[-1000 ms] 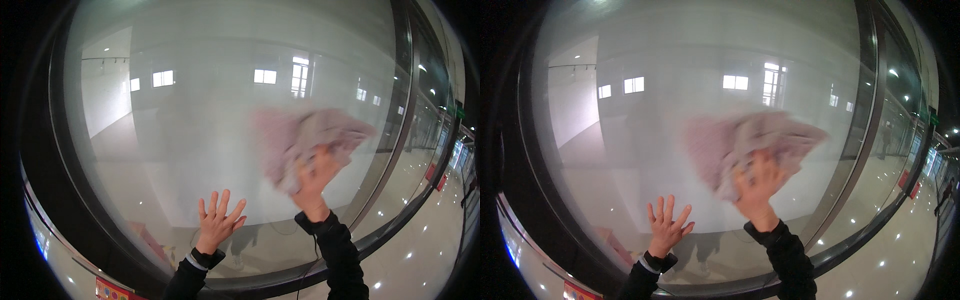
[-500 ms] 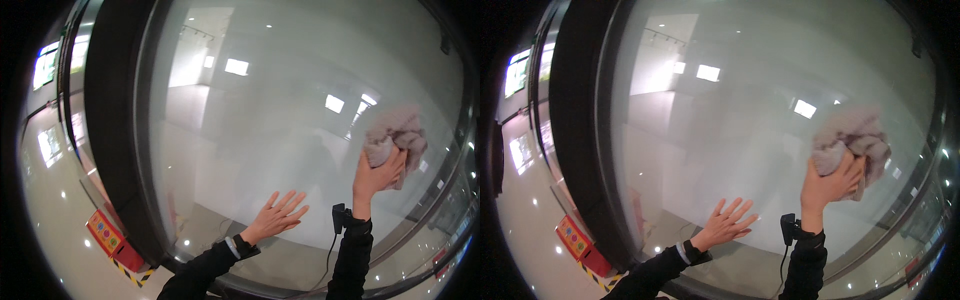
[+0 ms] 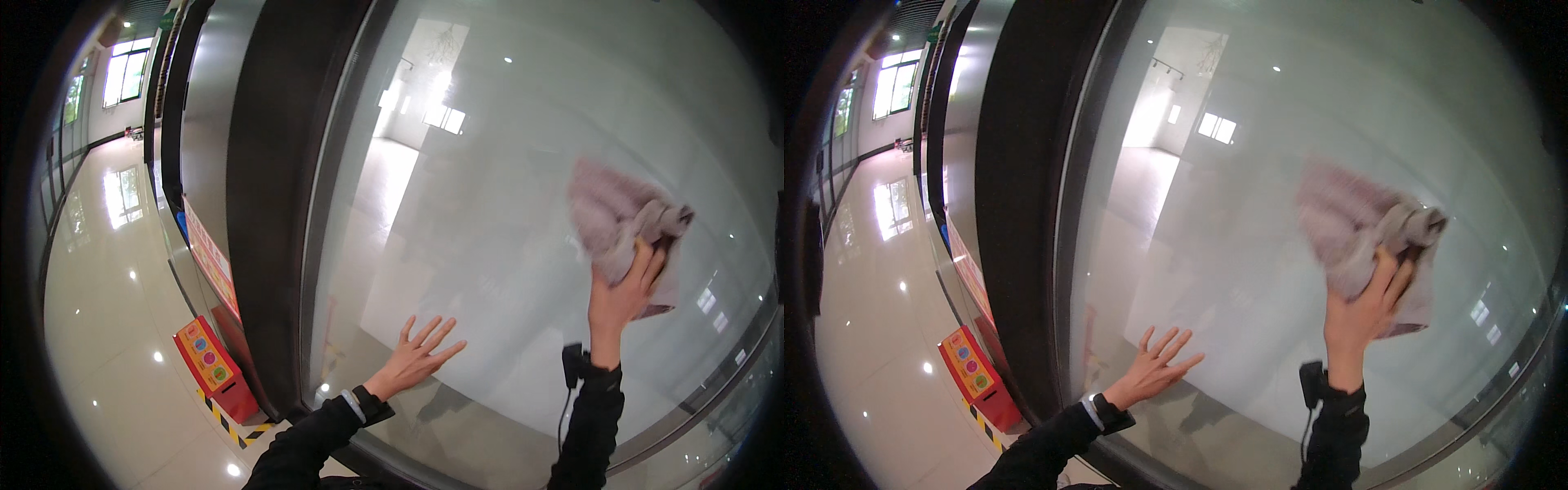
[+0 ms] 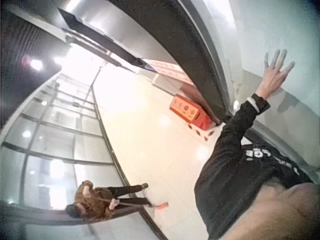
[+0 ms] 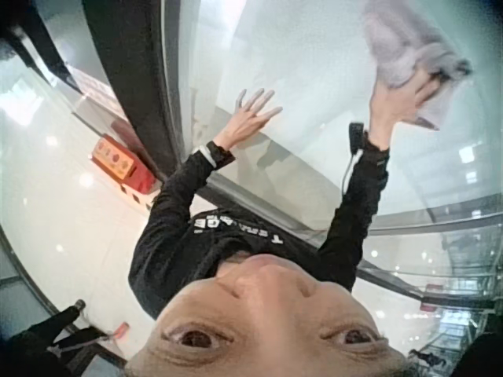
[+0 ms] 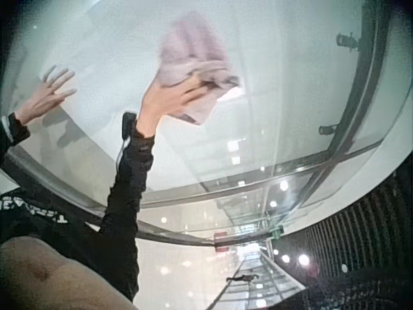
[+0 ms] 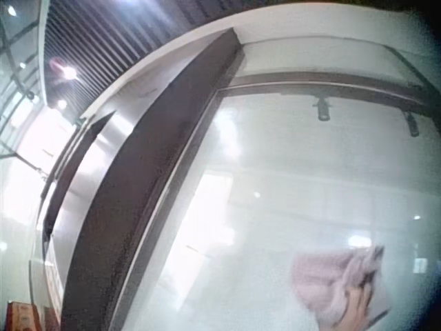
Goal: The person wipes a large glass panel with a cloth, moving the cloth in circular and sweeping motions across the surface. The person uses one hand to hold the cloth and the other to stabilize against the glass while cleaning.
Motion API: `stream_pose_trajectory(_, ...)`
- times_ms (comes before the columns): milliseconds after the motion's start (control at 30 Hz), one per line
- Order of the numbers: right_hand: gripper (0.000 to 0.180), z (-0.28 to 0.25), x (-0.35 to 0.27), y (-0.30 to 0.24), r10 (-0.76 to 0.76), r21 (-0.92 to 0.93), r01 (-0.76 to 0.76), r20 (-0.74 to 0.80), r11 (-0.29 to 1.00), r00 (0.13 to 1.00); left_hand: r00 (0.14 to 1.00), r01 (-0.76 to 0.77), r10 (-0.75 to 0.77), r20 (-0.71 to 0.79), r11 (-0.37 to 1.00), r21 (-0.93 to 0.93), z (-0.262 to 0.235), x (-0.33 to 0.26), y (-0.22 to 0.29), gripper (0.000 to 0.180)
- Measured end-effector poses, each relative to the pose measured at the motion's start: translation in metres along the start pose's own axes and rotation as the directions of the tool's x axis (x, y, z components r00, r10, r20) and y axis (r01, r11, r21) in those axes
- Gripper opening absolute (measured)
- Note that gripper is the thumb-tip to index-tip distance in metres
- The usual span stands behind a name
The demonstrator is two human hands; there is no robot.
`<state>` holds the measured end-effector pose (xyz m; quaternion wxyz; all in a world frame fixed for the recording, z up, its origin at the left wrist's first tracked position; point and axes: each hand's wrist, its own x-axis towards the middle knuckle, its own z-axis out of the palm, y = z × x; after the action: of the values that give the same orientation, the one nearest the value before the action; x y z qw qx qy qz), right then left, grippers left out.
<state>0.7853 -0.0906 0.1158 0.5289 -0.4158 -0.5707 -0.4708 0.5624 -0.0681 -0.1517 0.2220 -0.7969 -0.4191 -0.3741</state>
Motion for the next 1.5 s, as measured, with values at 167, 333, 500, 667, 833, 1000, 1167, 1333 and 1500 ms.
stream_pose_trajectory(167,0.063,0.076,0.029,-0.106,-0.067,-0.290,0.074,0.033,0.954,0.997,0.995,0.083,-0.084,0.057,0.996,0.016,-0.024,-0.020,-0.053,0.070)
stream_pose_trajectory(333,0.047,0.116,-0.064,-0.195,-0.684,0.370,0.575,0.405,0.730,0.607,0.983,0.101,-0.097,0.155,0.995,-0.018,-0.038,-0.048,-0.096,0.068)
stream_pose_trajectory(500,0.047,0.125,-0.087,-0.224,-0.767,0.558,0.529,0.407,0.639,0.497,0.948,0.180,-0.154,0.279,0.981,-0.070,-0.054,-0.095,-0.141,0.056)
stream_pose_trajectory(667,0.052,0.165,0.009,-0.274,-0.407,0.074,0.400,0.194,0.913,0.893,0.956,0.228,-0.194,0.220,0.963,-0.145,-0.073,-0.126,-0.170,0.049)
stream_pose_trajectory(833,0.050,0.205,-0.017,-0.335,-0.372,0.144,0.347,0.228,0.927,0.900,0.960,0.241,-0.219,0.176,0.964,-0.113,-0.087,-0.145,-0.186,0.047)
stream_pose_trajectory(1000,0.031,0.204,-0.184,-0.349,-0.702,0.512,0.486,0.438,0.708,0.562,0.951,0.247,-0.221,0.216,0.963,-0.106,-0.101,-0.170,-0.198,0.046)
stream_pose_trajectory(1167,0.034,0.188,-0.243,-0.327,-0.862,0.749,0.429,0.467,0.504,0.196,0.964,0.222,-0.203,0.174,0.970,-0.101,-0.114,-0.181,-0.206,0.042)
stream_pose_trajectory(1333,0.043,0.198,-0.124,-0.315,-0.604,0.468,0.413,0.401,0.782,0.689,0.963,0.250,-0.233,0.138,0.960,-0.127,-0.112,-0.174,-0.210,0.040)
stream_pose_trajectory(1500,0.038,0.191,-0.051,-0.302,-0.192,0.158,0.177,0.087,0.972,0.978,0.980,0.195,-0.186,0.065,0.960,-0.202,-0.102,-0.150,-0.206,0.043)
